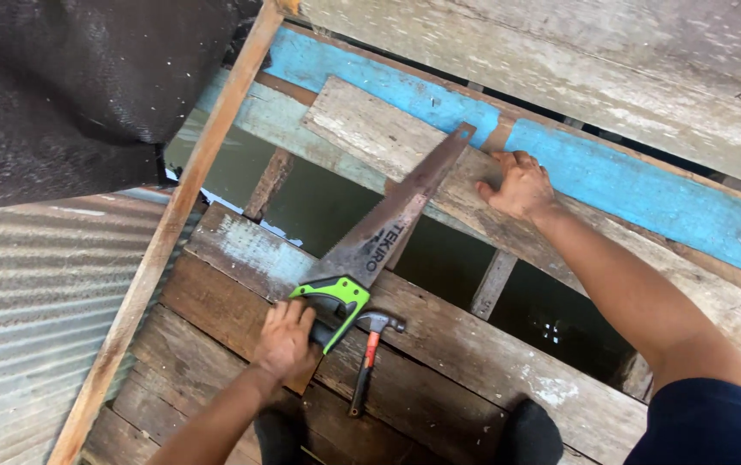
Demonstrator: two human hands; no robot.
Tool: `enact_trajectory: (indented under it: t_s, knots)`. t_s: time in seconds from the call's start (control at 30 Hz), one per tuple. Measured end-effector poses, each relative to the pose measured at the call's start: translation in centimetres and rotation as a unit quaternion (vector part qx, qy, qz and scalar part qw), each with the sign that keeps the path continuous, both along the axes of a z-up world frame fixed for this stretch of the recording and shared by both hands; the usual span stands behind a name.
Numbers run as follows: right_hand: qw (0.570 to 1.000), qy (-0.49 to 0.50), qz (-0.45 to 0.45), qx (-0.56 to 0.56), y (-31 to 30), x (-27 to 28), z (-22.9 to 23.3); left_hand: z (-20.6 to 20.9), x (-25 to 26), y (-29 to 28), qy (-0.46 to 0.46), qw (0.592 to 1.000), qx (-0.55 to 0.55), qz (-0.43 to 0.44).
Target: The recorder is repairing a wooden floor by measuring, sawing wood planks, and hammering nails.
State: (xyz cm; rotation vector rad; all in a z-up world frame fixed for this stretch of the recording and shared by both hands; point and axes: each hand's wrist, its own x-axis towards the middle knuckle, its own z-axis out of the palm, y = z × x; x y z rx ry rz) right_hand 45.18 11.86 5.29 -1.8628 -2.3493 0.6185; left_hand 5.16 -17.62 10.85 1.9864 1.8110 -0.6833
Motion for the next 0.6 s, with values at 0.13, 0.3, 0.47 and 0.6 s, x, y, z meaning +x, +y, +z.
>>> enact_trajectory:
  t_s: [0.13,0.3,0.47,0.6]
  knots:
    - [0.997,0.013,-0.072,-0.027,1.0,-1.1,-1.6,0.4,1.2,-1.6,-0.172,0.974,0.107,0.098]
    - [0.988,0.049,-0.125,-0.082,1.9,-2.1,-1.6,4.5,4.6,-1.5,-0.37,0.894,0.187,0.172]
    - [0.982,0.044,-0.142,-0.114,2.5,-2.7,-2.2,6.1,6.4,-1.3,-0.47,0.779,0.031,0.415]
    - [0.982,0.058,-0.115,-0.141,3.0,-2.4,-2.8,4.3,6.8,-1.9,-0.529,0.721,0.064,0.443]
